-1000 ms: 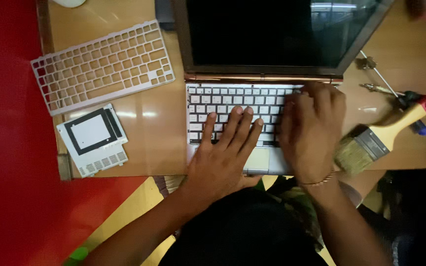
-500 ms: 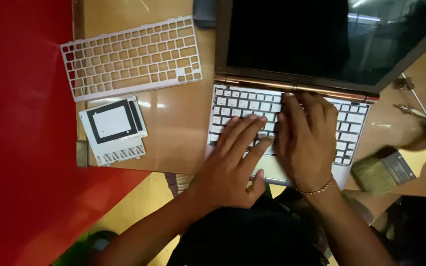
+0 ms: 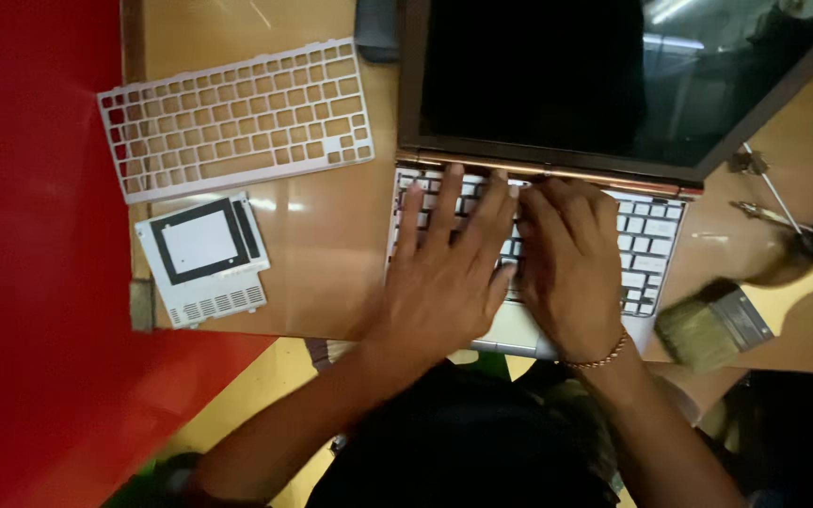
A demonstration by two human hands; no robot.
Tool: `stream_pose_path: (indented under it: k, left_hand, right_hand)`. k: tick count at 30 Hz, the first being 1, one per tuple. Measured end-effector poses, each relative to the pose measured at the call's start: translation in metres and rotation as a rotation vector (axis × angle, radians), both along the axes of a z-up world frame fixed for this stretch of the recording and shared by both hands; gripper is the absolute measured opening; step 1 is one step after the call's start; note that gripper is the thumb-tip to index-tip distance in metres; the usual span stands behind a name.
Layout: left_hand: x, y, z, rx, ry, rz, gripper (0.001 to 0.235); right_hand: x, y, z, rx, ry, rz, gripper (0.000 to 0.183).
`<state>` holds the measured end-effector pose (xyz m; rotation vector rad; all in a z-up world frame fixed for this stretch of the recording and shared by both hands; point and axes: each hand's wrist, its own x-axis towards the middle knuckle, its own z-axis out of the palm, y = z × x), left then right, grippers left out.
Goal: The person unscrews internal components of a disassembled laptop, then places a new keyboard into the chassis. They press down on the keys to secure the keyboard in place.
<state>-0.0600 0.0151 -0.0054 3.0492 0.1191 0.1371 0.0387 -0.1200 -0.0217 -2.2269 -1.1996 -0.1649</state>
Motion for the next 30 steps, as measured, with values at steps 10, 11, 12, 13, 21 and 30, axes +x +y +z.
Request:
stream_pose_path:
  k: [10,11,12,13,21,30]
  left_hand:
    - [0.013,0.008,0.001,0.016,-0.188,-0.074,0.06]
    - [0.014,0.008,0.003,0.06,-0.181,-0.069,0.061]
    - [0.014,0.007,-0.001,0.06,-0.184,-0.075,0.061]
    - [0.015,0.007,-0.004,0.042,-0.177,-0.054,0.064]
    - [0.025,0.006,-0.007,-0.02,-0.217,-0.036,0.054]
    - [0.026,0.007,-0.01,-0.11,-0.329,-0.045,0.048]
  right_hand:
    - [0.004,-0.036,0.019,0.003,0.098,-0.181,0.047]
    - [0.005,-0.047,0.02,-0.027,0.044,-0.296,0.037]
    - [0.008,-0.051,0.018,-0.026,0.041,-0.302,0.037]
    - [0.011,-0.054,0.016,-0.032,-0.026,-0.358,0.039]
    - [0.014,-0.054,0.011,-0.061,-0.083,-0.438,0.053]
    - [0.019,-0.053,0.009,-0.111,-0.115,-0.425,0.046]
